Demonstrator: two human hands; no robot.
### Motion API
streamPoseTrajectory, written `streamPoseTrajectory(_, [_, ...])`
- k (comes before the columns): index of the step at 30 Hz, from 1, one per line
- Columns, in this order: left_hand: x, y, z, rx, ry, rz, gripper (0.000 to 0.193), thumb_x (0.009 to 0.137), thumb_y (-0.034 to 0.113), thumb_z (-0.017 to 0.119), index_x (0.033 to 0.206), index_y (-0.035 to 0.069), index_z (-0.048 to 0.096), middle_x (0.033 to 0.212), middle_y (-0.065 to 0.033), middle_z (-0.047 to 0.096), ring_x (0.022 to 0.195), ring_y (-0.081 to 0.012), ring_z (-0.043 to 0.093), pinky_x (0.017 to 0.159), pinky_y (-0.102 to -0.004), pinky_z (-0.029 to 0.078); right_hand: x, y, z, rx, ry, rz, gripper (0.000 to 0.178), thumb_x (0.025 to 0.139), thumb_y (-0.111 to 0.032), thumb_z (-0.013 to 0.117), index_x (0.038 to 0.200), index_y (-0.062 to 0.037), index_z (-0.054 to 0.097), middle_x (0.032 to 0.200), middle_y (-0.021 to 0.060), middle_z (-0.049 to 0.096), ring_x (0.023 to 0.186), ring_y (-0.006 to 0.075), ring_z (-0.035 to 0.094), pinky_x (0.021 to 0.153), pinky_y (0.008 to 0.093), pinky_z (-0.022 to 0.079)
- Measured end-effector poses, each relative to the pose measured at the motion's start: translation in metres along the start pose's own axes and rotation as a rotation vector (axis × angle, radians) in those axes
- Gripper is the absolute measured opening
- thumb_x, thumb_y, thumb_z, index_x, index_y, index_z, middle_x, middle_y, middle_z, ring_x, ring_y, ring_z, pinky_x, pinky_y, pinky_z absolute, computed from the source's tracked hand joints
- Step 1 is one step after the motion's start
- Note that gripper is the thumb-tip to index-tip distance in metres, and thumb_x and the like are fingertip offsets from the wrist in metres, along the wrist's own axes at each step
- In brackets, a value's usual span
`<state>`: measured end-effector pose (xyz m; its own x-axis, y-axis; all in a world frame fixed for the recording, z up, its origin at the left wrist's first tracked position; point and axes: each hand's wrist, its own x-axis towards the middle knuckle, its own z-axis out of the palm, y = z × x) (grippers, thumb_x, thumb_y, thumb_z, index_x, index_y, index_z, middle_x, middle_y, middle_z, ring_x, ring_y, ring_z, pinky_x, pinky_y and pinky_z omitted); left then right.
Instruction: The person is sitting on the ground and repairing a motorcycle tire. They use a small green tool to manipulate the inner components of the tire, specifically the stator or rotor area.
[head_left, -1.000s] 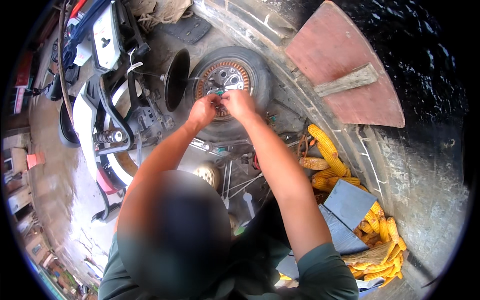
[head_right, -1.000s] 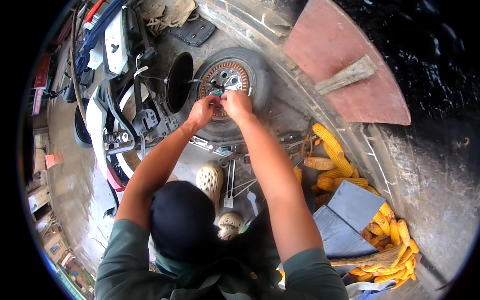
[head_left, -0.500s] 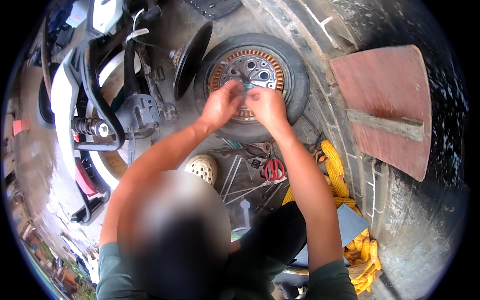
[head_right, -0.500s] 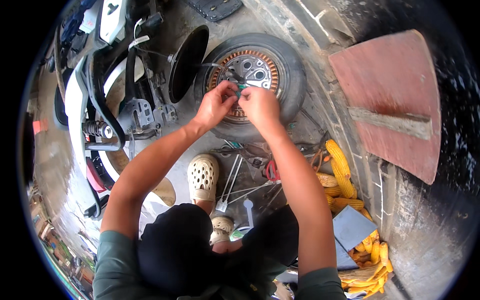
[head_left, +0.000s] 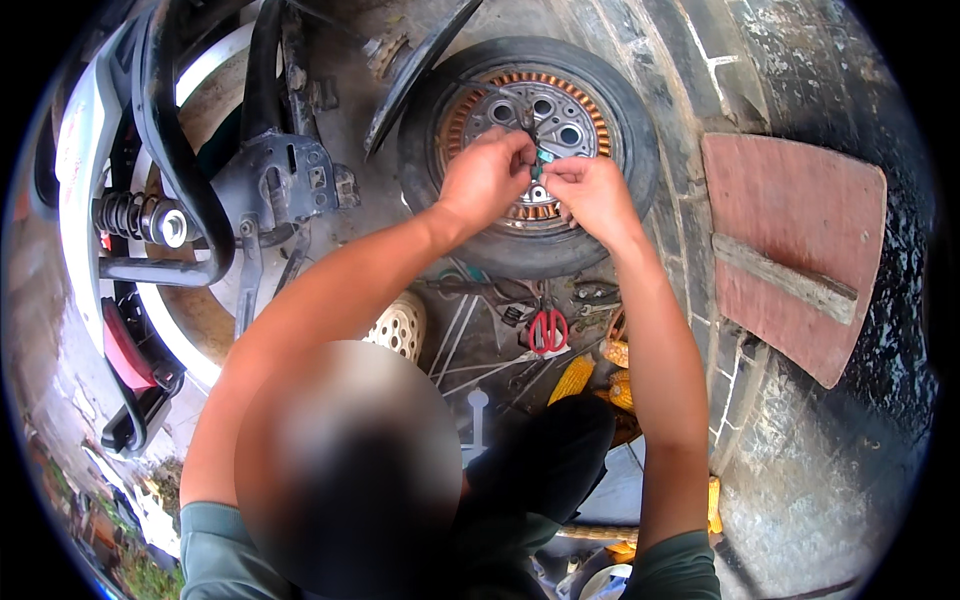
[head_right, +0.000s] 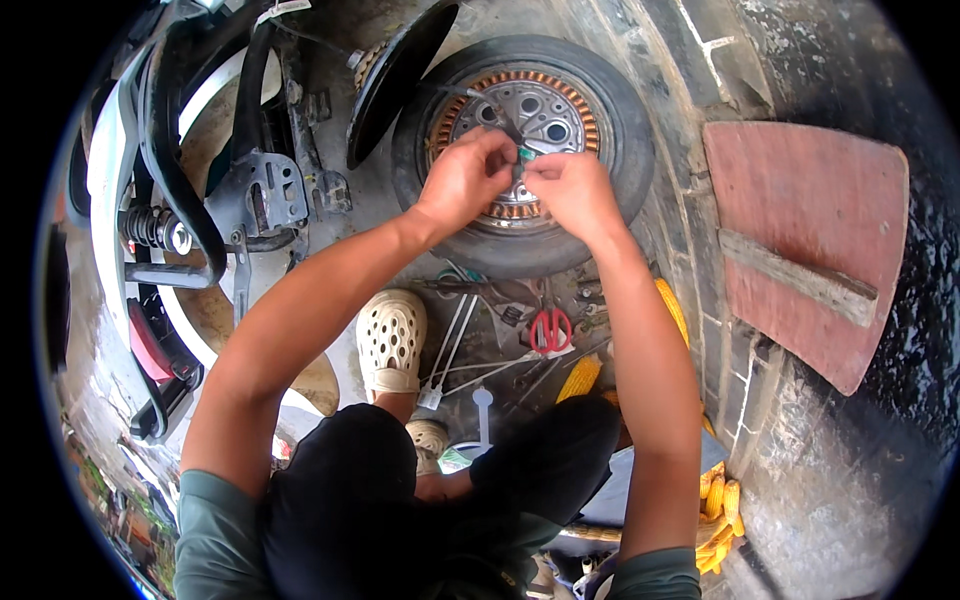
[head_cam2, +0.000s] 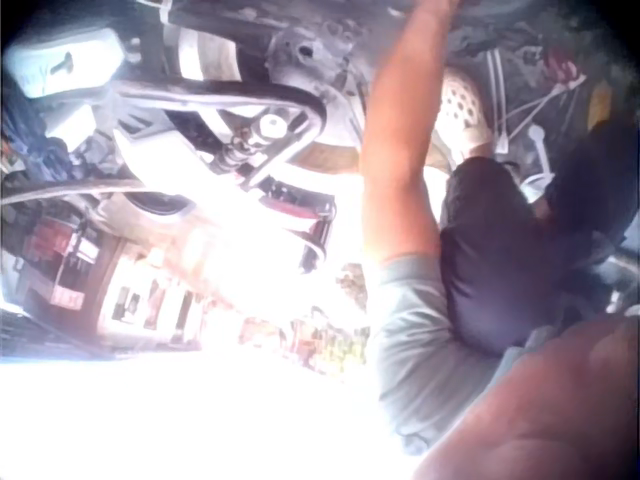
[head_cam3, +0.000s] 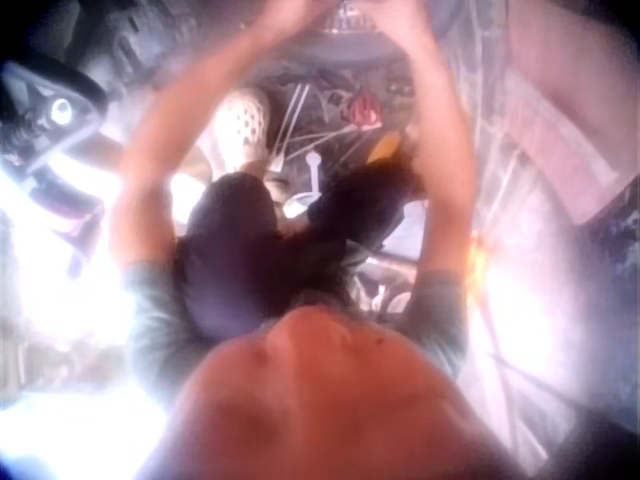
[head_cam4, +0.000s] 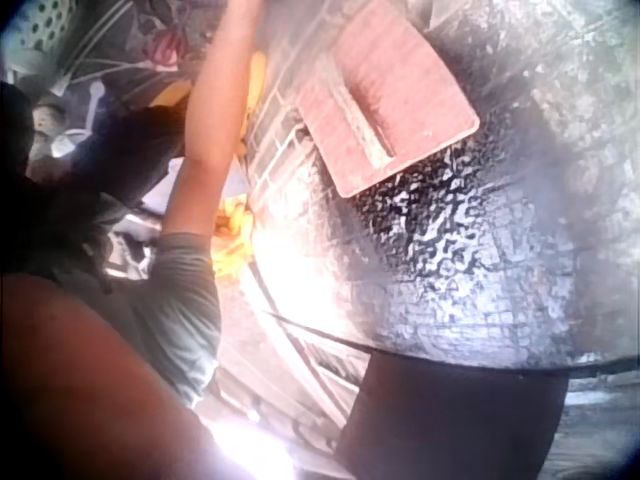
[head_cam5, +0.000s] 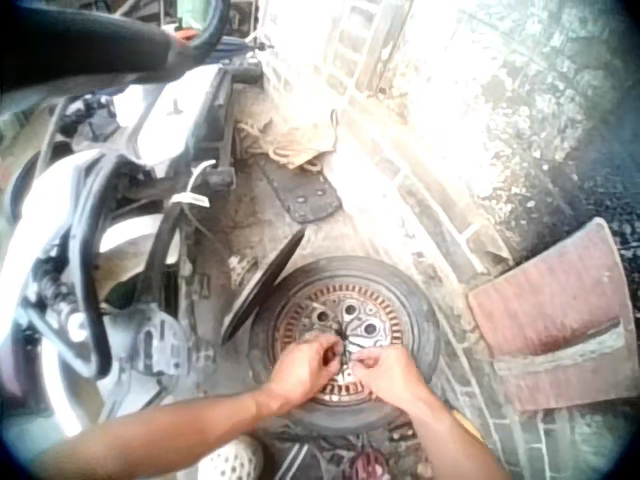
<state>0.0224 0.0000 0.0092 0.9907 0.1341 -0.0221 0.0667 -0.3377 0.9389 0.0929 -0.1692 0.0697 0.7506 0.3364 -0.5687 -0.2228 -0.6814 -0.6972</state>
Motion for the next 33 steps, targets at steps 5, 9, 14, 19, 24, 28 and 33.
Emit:
streamPoseTrajectory(5, [-0.005, 0.010, 0.002, 0.053, 0.102, 0.037, 0.015, 0.083, 0.001, 0.072, 0.097, 0.005, 0.068, 0.090, -0.0105, 0.062, 0.080, -0.0272, 0.066, 0.073, -0.0380, 0.054, 0.004, 0.006, -0.001, 0.047, -0.002, -0.007, 0.027, 0.091, -0.014, 0.074, 0.109, 0.0063, 0.075, 0.078, 0.0070, 0.073, 0.056, 0.0104, 0.064, 0.049, 0.0270, 0.051])
streamPoseTrajectory(9, [-0.011, 0.014, 0.002, 0.078, 0.093, -0.016, 0.013, 0.083, 0.001, 0.072, 0.095, 0.006, 0.070, 0.090, -0.0111, 0.063, 0.081, -0.0282, 0.067, 0.074, -0.0387, 0.055, 0.001, 0.004, 0.000, 0.040, 0.025, -0.003, 0.027, 0.091, -0.014, 0.075, 0.109, 0.0061, 0.075, 0.080, 0.0072, 0.074, 0.056, 0.0101, 0.064, 0.050, 0.0273, 0.051])
streamPoseTrajectory(14, [-0.016, 0.010, 0.008, 0.073, 0.097, -0.047, 0.014, 0.083, 0.002, 0.073, 0.097, 0.005, 0.074, 0.092, -0.0117, 0.065, 0.082, -0.0279, 0.068, 0.076, -0.0378, 0.055, -0.006, 0.002, 0.008, -0.009, 0.070, -0.041, 0.024, 0.091, -0.013, 0.073, 0.108, 0.0032, 0.077, 0.081, 0.0081, 0.076, 0.056, 0.0105, 0.065, 0.052, 0.0287, 0.053])
streamPoseTrajectory(19, [-0.012, 0.006, 0.009, -0.034, 0.075, -0.102, 0.019, 0.084, 0.002, 0.072, 0.103, 0.002, 0.076, 0.091, -0.0118, 0.068, 0.079, -0.0232, 0.068, 0.076, -0.0347, 0.056, -0.017, 0.003, 0.012, -0.122, 0.157, -0.112, 0.023, 0.094, -0.013, 0.069, 0.112, -0.0009, 0.077, 0.085, 0.0153, 0.077, 0.058, 0.0151, 0.068, 0.058, 0.0318, 0.055])
streamPoseTrajectory(24, [-0.006, 0.023, 0.008, -0.261, -0.065, -0.375, 0.019, 0.085, 0.006, 0.076, 0.102, -0.004, 0.075, 0.087, -0.0097, 0.073, 0.076, -0.0133, 0.067, 0.071, -0.0293, 0.054, -0.014, 0.011, 0.009, -0.225, 0.160, -0.272, 0.027, 0.097, -0.012, 0.064, 0.120, -0.0020, 0.074, 0.086, 0.0170, 0.077, 0.070, 0.0158, 0.072, 0.065, 0.0337, 0.057])
streamPoseTrajectory(28, [0.002, 0.004, 0.006, -0.479, -0.164, -0.503, 0.016, 0.085, 0.008, 0.079, 0.097, -0.002, 0.076, 0.089, -0.0055, 0.074, 0.075, -0.0100, 0.066, 0.068, -0.0273, 0.054, -0.017, -0.004, 0.007, 0.016, -0.017, -0.066, 0.029, 0.097, -0.009, 0.061, 0.125, -0.0016, 0.069, 0.085, 0.0140, 0.075, 0.076, 0.0183, 0.073, 0.070, 0.0337, 0.059])
streamPoseTrajectory(33, [0.002, -0.004, -0.005, -0.647, -0.257, -0.574, 0.025, 0.088, 0.008, 0.080, 0.110, 0.000, 0.073, 0.090, -0.0026, 0.074, 0.070, -0.0068, 0.065, 0.061, -0.0214, 0.049, -0.019, 0.013, 0.011, 0.002, 0.094, -0.255, 0.023, 0.097, -0.003, 0.059, 0.118, -0.0004, 0.068, 0.093, 0.0133, 0.074, 0.076, 0.0198, 0.073, 0.070, 0.0344, 0.058])
